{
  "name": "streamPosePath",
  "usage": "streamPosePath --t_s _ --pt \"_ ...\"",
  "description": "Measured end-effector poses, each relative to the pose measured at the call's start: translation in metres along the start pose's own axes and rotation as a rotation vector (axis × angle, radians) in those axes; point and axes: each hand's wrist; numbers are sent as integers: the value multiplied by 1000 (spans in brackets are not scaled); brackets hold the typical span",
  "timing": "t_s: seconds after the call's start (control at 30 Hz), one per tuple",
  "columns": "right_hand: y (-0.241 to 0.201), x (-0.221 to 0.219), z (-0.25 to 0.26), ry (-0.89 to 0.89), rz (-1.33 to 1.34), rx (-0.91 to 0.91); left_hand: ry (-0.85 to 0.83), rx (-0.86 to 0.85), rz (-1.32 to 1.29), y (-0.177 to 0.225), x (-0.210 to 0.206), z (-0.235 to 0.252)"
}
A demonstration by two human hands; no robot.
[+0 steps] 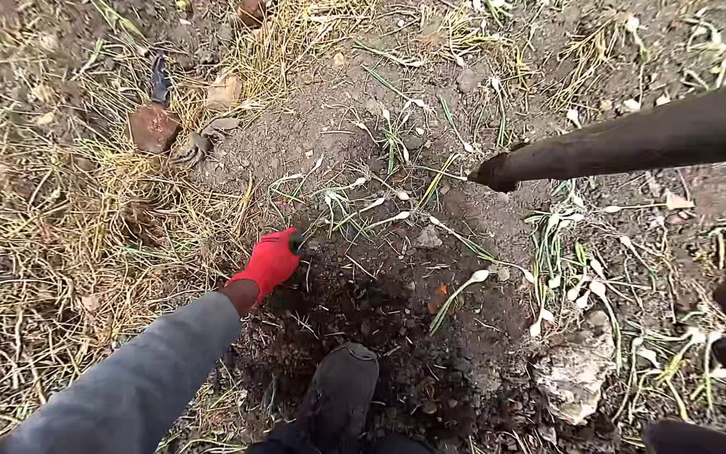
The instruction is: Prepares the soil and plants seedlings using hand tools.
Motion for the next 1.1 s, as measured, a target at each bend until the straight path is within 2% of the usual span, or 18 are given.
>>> streamPosePath --t_s 0.03,0.1,0.17,0.2,0.23,0.3,0.37,0.4,0.47,0.57,0.63,0.7,0.8,0.83,0.9,0.97,1.03,1.1 --pt "-2 -24 17 57 -22 -114 8 2 -10 1 0 0" --pt "8 -113 68 311 -61 -457 -3 4 -47 5 1 -3" --pt "67 -189 91 260 -9 -682 -8 -9 -160 9 10 -8" --pt "89 -207 89 205 19 -756 8 -34 -222 11 15 -11" --pt "94 -206 83 171 44 -795 28 -73 -286 16 22 -16" --pt "68 -170 65 233 98 -737 75 -164 -399 25 32 -26" --pt "23 -123 29 293 276 -504 59 -206 -435 33 24 -47" --pt "14 -100 14 236 347 -336 38 -227 -430 40 21 -53" --pt "1 -79 5 261 299 -188 -2 -259 -435 58 21 -61" --pt "16 -127 49 442 128 -435 69 -357 -413 91 37 -65" --pt "76 -196 70 401 68 -649 120 -452 -308 121 41 -57" --pt "108 -237 54 330 129 -790 -10 -508 -104 144 7 -53" --pt "72 -219 -1 493 140 -754 -394 -516 221 146 -69 -43" --pt "55 -210 -24 547 129 -710 -403 -521 242 141 -74 -44" --pt "41 -202 -59 562 142 -654 -210 -494 197 142 -49 -37" --pt "60 -216 -69 523 105 -767 -16 -404 255 155 -16 -8" --pt "87 -225 -62 435 139 -917 60 -354 347 164 -4 27" --pt "76 -194 -55 450 150 -908 88 -400 388 165 -1 47"
Point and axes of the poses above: each hand's wrist, its own z-axis towards the middle knuckle, its own x-axis out of the back of the hand, y = z × x, and after that the axes turned 5 degrees about -y, right-handed
